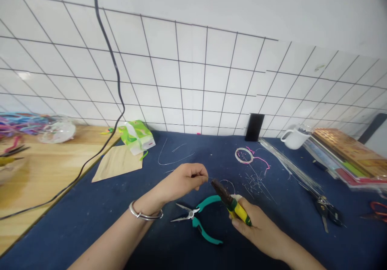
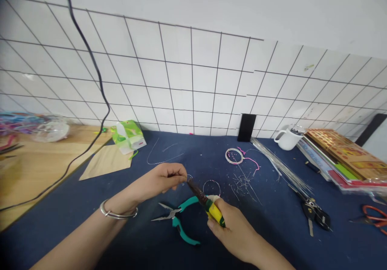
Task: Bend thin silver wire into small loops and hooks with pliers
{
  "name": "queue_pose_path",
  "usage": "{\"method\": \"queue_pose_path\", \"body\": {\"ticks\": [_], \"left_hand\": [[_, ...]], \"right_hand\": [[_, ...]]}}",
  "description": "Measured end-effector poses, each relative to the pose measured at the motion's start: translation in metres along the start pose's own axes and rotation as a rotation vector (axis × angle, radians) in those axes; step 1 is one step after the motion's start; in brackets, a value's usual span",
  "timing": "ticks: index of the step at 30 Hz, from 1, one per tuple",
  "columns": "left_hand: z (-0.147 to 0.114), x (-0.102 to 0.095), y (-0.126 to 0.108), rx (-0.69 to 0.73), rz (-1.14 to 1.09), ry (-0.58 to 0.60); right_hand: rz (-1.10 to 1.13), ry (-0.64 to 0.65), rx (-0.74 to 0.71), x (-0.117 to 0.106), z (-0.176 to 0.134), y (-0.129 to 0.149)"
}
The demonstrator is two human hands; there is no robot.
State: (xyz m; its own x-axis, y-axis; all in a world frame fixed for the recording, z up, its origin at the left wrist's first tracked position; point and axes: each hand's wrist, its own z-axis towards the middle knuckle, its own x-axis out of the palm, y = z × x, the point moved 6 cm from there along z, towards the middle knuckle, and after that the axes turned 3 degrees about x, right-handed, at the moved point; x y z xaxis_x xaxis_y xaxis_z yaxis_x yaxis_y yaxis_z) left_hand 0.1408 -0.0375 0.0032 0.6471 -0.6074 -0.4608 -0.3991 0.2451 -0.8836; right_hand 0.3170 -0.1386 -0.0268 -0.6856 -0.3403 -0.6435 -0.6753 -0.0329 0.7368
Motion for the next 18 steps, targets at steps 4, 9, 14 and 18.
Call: {"method": "queue_pose_path", "body": {"ticks": [4,9,14,18], "left_hand": [[0.001,0.002,-0.001,0.027,-0.014,0.015],[0.002,0.005,-0.004,0.072,-0.032,0.055],[0.001,0.007,-0.008,0.136,-0.005,0.066],[0.002,0.006,-0.009,0.159,0.006,0.055]], "right_hand": [[-0.112,-0.058,-0.033,-0.003,-0.002,0.0],[-0.184,-0.088,-0.078,-0.003,-0.004,0.002],[-0.293,-0.11,-0.093,-0.002,-0.003,-0.002],[-0.283,-0.107,-0.106,-0.001,-0.002,-0.005]]}}
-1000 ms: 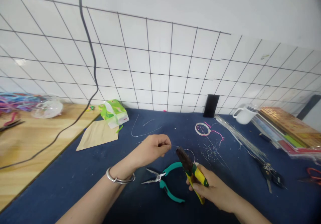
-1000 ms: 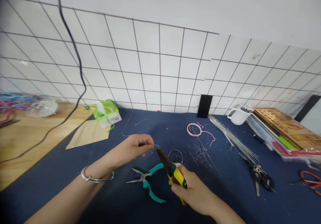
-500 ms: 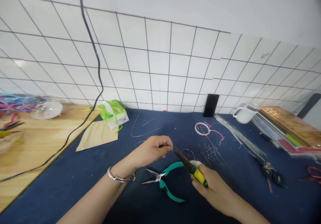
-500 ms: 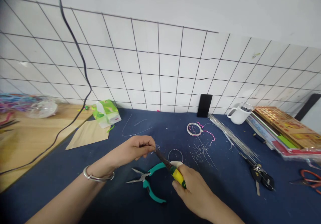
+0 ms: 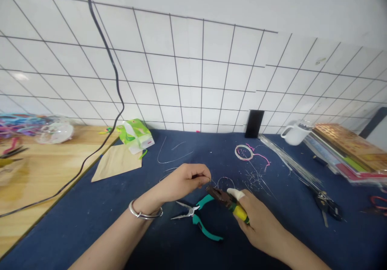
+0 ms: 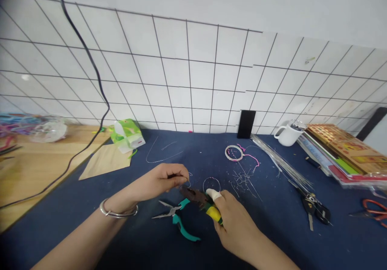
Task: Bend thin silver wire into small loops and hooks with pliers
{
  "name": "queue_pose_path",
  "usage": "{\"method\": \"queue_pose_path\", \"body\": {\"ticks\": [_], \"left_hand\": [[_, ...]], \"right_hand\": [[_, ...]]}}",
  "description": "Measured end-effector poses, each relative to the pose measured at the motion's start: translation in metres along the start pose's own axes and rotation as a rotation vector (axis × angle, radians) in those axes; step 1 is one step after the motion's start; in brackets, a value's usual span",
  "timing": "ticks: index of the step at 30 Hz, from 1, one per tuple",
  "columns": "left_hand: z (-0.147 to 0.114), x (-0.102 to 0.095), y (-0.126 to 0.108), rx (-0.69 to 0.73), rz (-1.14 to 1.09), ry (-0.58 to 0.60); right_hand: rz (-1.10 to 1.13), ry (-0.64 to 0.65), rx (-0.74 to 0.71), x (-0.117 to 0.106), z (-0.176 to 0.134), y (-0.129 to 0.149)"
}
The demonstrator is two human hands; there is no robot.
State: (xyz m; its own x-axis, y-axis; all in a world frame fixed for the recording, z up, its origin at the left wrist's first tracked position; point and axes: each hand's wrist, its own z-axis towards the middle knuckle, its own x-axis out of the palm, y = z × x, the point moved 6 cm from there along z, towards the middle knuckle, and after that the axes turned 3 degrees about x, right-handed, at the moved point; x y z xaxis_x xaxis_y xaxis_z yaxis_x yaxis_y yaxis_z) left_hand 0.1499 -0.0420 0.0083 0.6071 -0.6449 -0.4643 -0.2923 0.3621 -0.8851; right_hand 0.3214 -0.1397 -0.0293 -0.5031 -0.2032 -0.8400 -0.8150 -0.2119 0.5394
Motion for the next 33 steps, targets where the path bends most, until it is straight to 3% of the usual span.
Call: {"method": "queue_pose_path", "body": {"ticks": [6,11,14,18,22,25,30,33], "left_hand": [[0.0,-0.003,0.001,-0.01,-0.034,-0.034],[0.001,-0.004,0.007,-0.051,-0.087,-0.064],[0.001,-0.008,0.012,-0.082,-0.117,-0.137],[0.0,-0.01,0.013,-0.104,-0.146,-0.182],[-0.001,-0.01,0.012,-0.123,-0.138,-0.192],[-0.001,-0.011,0.009,-0.129,-0.138,-0.197],[-0.001,-0.007,0.01,-0.122,-0.21,-0.163],[0.002,-0.001,0.012,-0.09,-0.297,-0.134]], "right_hand": [[0.011,0.013,-0.004,0.006,0.0,-0.005],[0.105,-0.021,0.048,-0.003,0.002,-0.002],[0.368,0.123,0.128,0.0,0.004,-0.003],[0.874,0.398,0.193,0.02,0.001,-0.001],[1.112,0.511,0.187,0.034,-0.003,0.003],[0.963,0.432,0.142,0.026,-0.005,0.007],[0.27,0.061,0.066,-0.006,-0.007,0.008],[0.016,-0.082,0.081,-0.011,-0.008,0.002]]}}
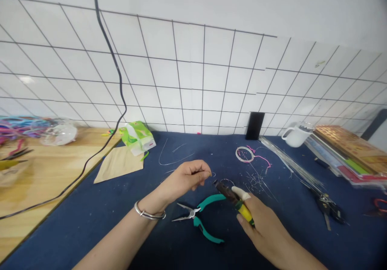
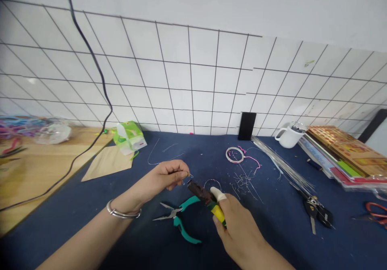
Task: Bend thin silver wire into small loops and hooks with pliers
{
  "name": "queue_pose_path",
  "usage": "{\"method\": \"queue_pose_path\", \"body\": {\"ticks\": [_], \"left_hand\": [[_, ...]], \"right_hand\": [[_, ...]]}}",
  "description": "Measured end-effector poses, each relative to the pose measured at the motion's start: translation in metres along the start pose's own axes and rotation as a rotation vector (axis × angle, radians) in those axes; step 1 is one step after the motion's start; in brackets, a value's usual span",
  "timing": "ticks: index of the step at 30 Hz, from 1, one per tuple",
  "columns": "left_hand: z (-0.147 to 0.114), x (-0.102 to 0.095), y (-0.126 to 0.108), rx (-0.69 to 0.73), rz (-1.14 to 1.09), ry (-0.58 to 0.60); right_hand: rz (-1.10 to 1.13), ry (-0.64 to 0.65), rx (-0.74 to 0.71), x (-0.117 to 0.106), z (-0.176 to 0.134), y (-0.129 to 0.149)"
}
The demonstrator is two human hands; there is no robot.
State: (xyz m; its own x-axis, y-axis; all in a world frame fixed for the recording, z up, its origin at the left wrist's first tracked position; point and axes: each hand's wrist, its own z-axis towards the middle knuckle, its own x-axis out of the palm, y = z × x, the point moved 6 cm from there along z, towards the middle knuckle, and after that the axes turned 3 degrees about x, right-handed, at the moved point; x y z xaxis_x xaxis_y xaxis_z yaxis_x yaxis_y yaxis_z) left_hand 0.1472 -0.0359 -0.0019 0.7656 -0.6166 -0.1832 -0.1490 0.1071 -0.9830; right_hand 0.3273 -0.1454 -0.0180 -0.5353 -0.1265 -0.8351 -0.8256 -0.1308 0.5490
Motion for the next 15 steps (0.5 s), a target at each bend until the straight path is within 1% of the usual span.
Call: {"method": "queue_pose_path", "body": {"ticks": [3,5,11,15], "left_hand": [[0.002,0.006,0.005,0.009,-0.073,0.009],[0.003,0.009,0.007,0.019,-0.087,0.014],[0.004,0.015,0.006,0.037,-0.084,0.055],[0.005,0.015,0.009,0.025,-0.086,0.059]], "right_hand": [[-0.162,-0.098,-0.039,0.002,0.001,-0.005],[-0.226,-0.141,-0.056,0.002,0.002,-0.008],[-0.264,-0.193,-0.072,0.0,0.003,-0.011],[-0.266,-0.195,-0.078,-0.001,0.003,-0.011]]}}
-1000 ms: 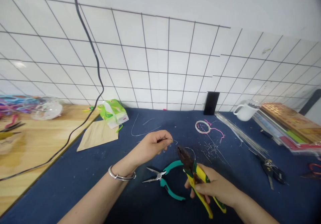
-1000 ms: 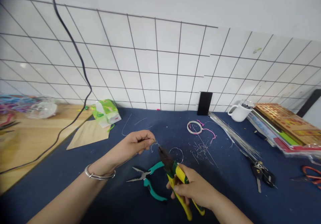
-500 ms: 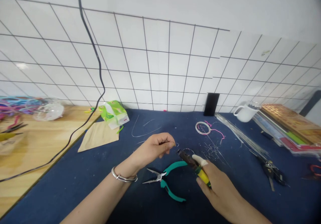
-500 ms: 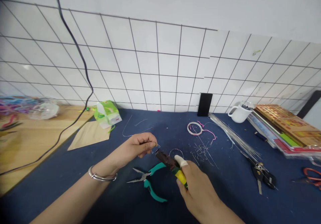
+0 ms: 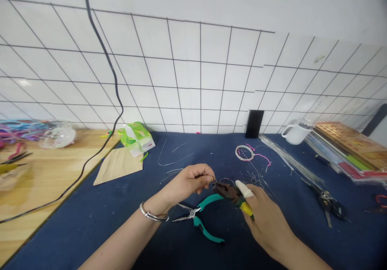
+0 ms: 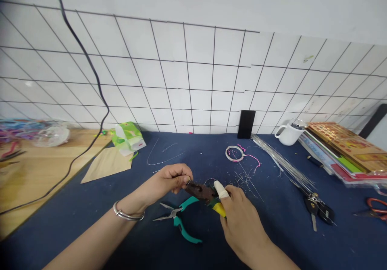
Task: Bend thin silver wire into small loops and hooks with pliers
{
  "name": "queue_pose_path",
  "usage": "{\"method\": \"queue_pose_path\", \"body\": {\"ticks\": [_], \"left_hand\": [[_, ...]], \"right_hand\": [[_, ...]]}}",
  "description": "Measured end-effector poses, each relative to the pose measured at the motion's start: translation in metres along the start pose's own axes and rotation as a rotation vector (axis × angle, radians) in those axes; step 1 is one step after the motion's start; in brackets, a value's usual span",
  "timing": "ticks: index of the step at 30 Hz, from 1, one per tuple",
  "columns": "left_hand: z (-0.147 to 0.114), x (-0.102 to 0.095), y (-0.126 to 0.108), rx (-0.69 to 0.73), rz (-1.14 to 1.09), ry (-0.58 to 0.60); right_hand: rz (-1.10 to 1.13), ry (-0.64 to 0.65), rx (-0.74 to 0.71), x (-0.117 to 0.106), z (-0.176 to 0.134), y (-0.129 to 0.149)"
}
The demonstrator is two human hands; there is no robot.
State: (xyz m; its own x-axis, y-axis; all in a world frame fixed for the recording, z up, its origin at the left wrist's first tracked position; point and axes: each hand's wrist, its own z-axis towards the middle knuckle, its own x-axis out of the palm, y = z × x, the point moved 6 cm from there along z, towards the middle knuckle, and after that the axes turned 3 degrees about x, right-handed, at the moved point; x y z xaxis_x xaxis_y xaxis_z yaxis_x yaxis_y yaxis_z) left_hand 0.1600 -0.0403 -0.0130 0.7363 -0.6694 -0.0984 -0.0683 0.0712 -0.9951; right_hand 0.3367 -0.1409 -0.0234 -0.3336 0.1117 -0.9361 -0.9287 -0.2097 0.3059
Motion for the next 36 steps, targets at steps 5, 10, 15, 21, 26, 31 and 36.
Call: {"method": "queue_pose_path", "body": {"ticks": [5,10,15,21,26,31,36], "left_hand": [[0.0,0.001,0.0,0.001,0.004,0.017],[-0.001,0.002,-0.004,0.028,0.037,0.015],[-0.001,0.001,-0.006,0.039,0.121,-0.005],[-0.002,0.006,-0.008,0.078,0.172,0.053],[-0.003,0.01,-0.014,0.133,0.23,0.102],[-0.005,0.009,-0.022,0.168,0.356,0.074],[-0.007,0.007,-0.027,0.179,0.517,0.05]], "right_hand": [[-0.02,0.03,0.021,0.002,0.001,-0.001],[-0.002,0.045,0.006,0.001,0.002,0.001],[-0.023,0.041,0.007,0.0,0.001,0.001],[-0.053,0.035,-0.004,-0.003,0.001,0.001],[-0.038,0.038,-0.027,-0.004,0.003,0.002],[-0.105,-0.017,-0.037,-0.003,0.002,-0.002],[-0.235,-0.103,-0.055,-0.003,0.003,-0.004]]}}
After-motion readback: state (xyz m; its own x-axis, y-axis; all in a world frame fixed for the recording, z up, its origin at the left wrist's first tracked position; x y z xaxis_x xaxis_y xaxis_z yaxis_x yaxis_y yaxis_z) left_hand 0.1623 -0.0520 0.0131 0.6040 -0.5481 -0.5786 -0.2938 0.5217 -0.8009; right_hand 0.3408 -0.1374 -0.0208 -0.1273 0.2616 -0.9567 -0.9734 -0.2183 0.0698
